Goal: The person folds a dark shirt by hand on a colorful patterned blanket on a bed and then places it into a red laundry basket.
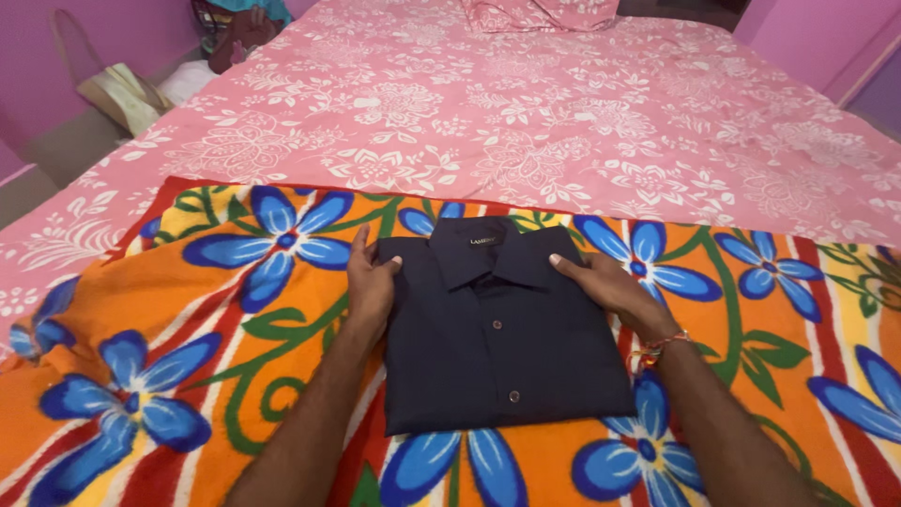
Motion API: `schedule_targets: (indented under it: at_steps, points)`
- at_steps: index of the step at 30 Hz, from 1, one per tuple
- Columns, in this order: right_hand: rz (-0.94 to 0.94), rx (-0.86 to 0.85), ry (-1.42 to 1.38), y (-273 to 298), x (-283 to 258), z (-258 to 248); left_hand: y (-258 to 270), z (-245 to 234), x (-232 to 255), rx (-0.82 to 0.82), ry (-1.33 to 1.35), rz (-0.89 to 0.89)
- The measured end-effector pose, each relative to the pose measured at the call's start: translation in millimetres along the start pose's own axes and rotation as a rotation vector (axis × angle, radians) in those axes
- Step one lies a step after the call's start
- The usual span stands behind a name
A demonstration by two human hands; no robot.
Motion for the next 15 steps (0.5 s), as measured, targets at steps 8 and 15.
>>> schedule_targets:
  at_steps: [8,15]
  points:
    - [-0.051,-0.036,-0.128,0.2,-2.3,6.8,-2.5,-0.4,-6.5,-0.04,0.002,0.058]
    - [-0.728,0.493,0.495,51.2,-86.7,2.9,42.2,36.3,80.5,0.023,-0.932,0.607]
Point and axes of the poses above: each hand's wrist, its own y-axis away from the middle knuckle, its own z-axis out of the palm, x = y × z, the point moved 10 cm from there along -y, towards the middle knuckle, and after that the axes turned 9 degrees about -x, right-handed, at the moved point
